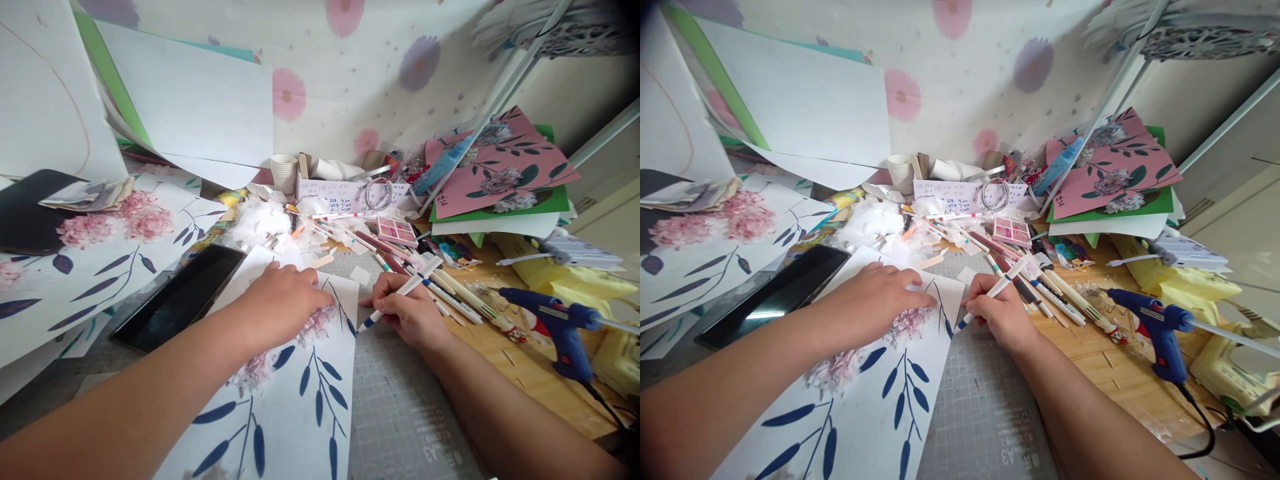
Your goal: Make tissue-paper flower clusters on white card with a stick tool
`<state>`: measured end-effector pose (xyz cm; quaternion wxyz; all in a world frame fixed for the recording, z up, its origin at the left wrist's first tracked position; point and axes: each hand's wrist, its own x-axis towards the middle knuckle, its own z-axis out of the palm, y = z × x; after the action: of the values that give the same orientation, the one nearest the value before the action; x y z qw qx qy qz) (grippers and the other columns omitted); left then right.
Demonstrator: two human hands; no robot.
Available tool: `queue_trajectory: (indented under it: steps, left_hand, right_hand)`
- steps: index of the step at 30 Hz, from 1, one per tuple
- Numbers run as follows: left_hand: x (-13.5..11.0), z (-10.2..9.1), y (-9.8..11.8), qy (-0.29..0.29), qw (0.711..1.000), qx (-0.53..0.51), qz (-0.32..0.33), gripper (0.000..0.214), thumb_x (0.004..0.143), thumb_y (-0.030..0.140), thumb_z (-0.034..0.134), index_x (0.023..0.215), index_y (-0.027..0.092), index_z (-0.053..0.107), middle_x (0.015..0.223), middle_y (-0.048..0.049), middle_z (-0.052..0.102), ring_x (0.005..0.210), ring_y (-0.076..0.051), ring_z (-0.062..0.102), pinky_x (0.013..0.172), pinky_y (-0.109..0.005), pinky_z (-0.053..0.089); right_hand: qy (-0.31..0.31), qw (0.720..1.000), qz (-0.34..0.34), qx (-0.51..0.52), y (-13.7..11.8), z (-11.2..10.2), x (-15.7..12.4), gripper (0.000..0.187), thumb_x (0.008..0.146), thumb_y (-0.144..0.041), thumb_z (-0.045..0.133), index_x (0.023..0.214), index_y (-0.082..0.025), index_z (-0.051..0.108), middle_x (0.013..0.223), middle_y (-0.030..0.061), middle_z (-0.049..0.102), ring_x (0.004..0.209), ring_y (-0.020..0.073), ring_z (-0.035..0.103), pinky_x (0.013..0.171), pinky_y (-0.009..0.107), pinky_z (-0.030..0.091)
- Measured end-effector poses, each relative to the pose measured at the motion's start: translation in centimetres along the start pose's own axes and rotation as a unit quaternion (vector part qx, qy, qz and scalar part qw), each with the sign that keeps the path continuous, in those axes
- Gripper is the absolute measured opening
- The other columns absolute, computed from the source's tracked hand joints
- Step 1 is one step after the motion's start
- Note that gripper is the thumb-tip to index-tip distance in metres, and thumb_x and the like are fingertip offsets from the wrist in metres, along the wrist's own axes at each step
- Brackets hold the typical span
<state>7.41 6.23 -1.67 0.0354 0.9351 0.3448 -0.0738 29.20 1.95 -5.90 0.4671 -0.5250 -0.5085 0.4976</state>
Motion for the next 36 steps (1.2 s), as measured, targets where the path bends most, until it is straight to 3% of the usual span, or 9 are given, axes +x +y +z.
queue_trajectory:
  steps: [9, 22, 28, 36]
  left_hand:
    - [-0.01, -0.28, 0.08, -0.002, 1.000, 0.001, 0.002, 0.045, 0.083, 0.015, 0.042, 0.115, 0.042, 0.060, 0.103, -0.0053, 0.058, 0.086, -0.026, 0.052, 0.078, -0.041, 0.036]
    - [-0.01, -0.09, 0.13, 0.008, 1.000, 0.004, 0.002, 0.049, 0.080, 0.012, 0.044, 0.115, 0.042, 0.060, 0.103, -0.0049, 0.059, 0.087, -0.027, 0.054, 0.078, -0.042, 0.036]
    - [-0.11, -0.04, 0.07, 0.014, 1.000, 0.004, 0.007, 0.049, 0.081, 0.012, 0.044, 0.115, 0.043, 0.060, 0.102, -0.0050, 0.059, 0.086, -0.027, 0.054, 0.078, -0.042, 0.036]
    - [-0.05, -0.06, 0.07, 0.013, 1.000, 0.008, 0.004, 0.048, 0.082, 0.012, 0.044, 0.115, 0.044, 0.059, 0.105, -0.0042, 0.060, 0.088, -0.027, 0.055, 0.079, -0.043, 0.037]
  right_hand:
    - [0.001, 0.998, -0.032, -0.050, 0.06, 0.34, 0.13, 0.011, 0.064, -0.019, 0.056, 0.054, -0.019, 0.051, 0.044, -0.0055, 0.047, 0.042, 0.0097, 0.042, 0.045, 0.023, 0.031]
    - [0.012, 0.999, -0.025, -0.038, 0.28, 0.26, 0.20, 0.011, 0.064, -0.020, 0.057, 0.055, -0.019, 0.051, 0.045, -0.0051, 0.047, 0.043, 0.0102, 0.044, 0.042, 0.022, 0.029]
    - [0.017, 0.999, -0.019, -0.038, 0.51, 0.34, 0.12, 0.009, 0.066, -0.018, 0.057, 0.058, -0.019, 0.052, 0.053, -0.0023, 0.058, 0.043, 0.0089, 0.043, 0.041, 0.021, 0.027]
    - [0.007, 0.999, -0.007, -0.037, 0.07, 0.64, -0.01, 0.009, 0.063, -0.020, 0.057, 0.056, -0.019, 0.052, 0.046, -0.0040, 0.053, 0.041, 0.0087, 0.042, 0.040, 0.020, 0.027]
